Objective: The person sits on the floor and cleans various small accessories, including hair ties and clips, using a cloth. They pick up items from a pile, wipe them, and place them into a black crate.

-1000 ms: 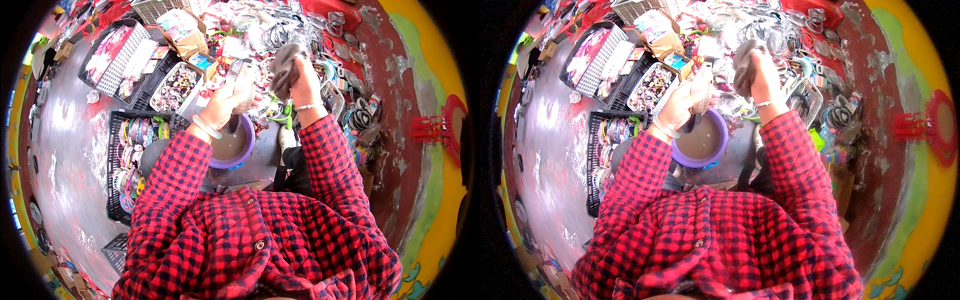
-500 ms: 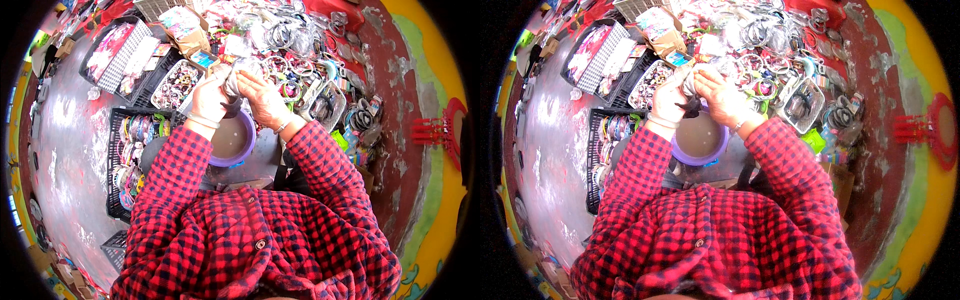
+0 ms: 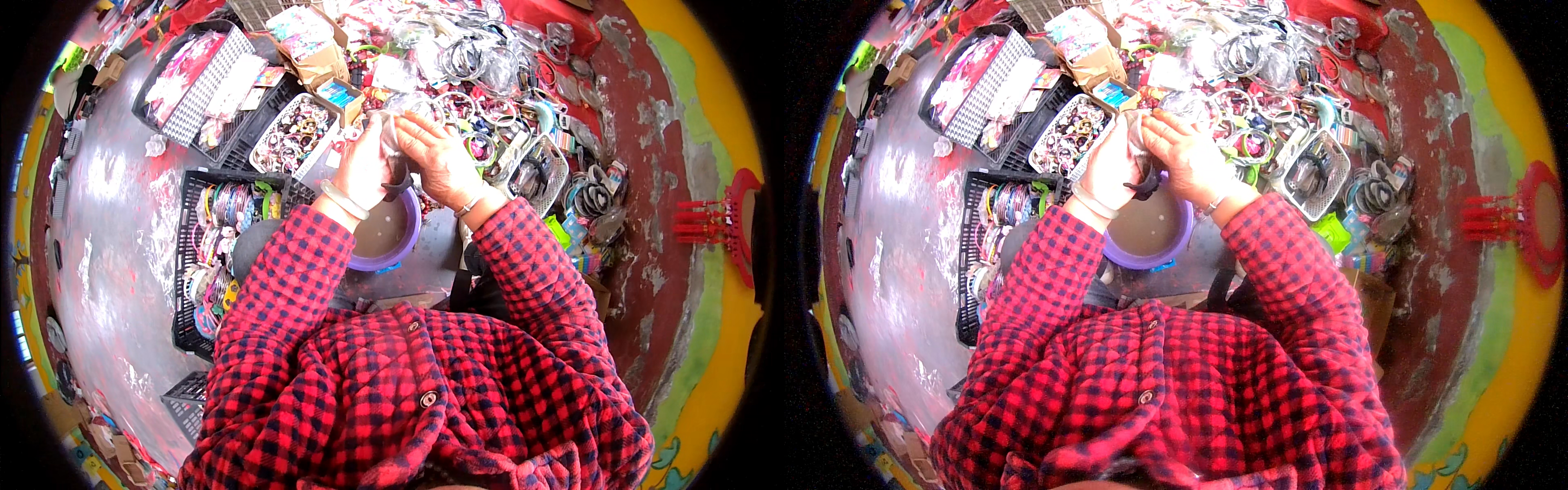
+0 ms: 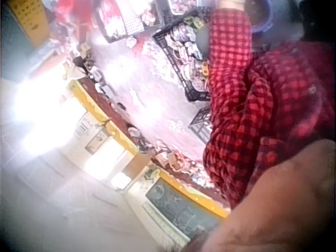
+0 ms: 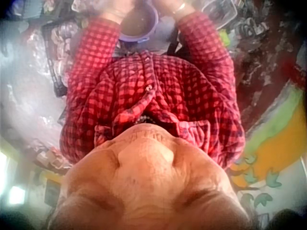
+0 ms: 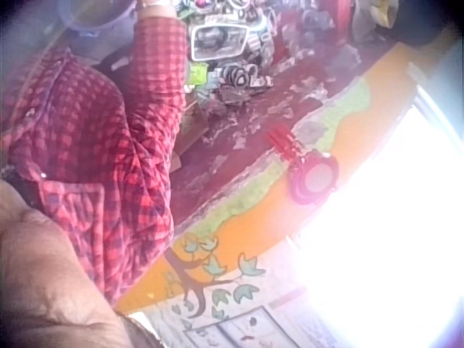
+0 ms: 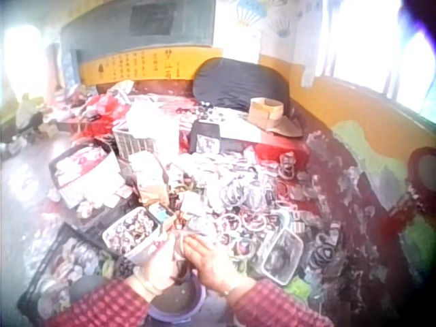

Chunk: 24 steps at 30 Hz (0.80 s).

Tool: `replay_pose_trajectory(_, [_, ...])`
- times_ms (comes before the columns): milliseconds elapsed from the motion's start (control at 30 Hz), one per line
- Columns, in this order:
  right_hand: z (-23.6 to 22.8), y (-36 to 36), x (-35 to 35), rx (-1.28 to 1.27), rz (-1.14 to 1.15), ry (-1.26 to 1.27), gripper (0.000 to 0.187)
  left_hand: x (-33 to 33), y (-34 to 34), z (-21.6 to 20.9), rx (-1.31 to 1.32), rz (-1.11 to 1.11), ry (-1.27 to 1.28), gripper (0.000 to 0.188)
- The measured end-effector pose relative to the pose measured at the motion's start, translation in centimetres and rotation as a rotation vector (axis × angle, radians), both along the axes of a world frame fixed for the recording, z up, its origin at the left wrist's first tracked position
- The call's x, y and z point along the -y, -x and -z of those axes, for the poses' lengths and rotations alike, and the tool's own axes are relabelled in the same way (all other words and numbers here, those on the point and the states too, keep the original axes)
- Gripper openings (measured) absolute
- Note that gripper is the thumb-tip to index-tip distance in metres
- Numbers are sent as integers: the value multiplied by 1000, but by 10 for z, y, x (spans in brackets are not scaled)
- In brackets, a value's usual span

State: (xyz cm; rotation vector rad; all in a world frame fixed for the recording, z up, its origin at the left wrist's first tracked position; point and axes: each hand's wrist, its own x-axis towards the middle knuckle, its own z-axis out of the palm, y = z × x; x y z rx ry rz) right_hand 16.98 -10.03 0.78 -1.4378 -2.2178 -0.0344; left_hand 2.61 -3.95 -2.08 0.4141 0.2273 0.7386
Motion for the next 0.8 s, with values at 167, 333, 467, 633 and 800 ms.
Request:
replay_pose_trajectory(167, [17,-8,-10,-162,137,-89,40,26,-4,-31,-319,-8,-229,31])
replay_pose_trajectory(333, [22,-26,-21,-778,312,357,24,20,-2,-19,-280,85,-97,30])
replay_pose_trajectory(467, [29,-51,-24,-1400,304,524,27,3,5,-7,-22,-59,0,30])
replay_pose_trajectory(633, [15,-66,-18,-1808,64,611,33,-23,25,6,64,-275,131,35])
replay_pose_trajectory(800, [1,-64,-6,-1598,-98,798,37,-27,35,-2,255,-241,-6,30])
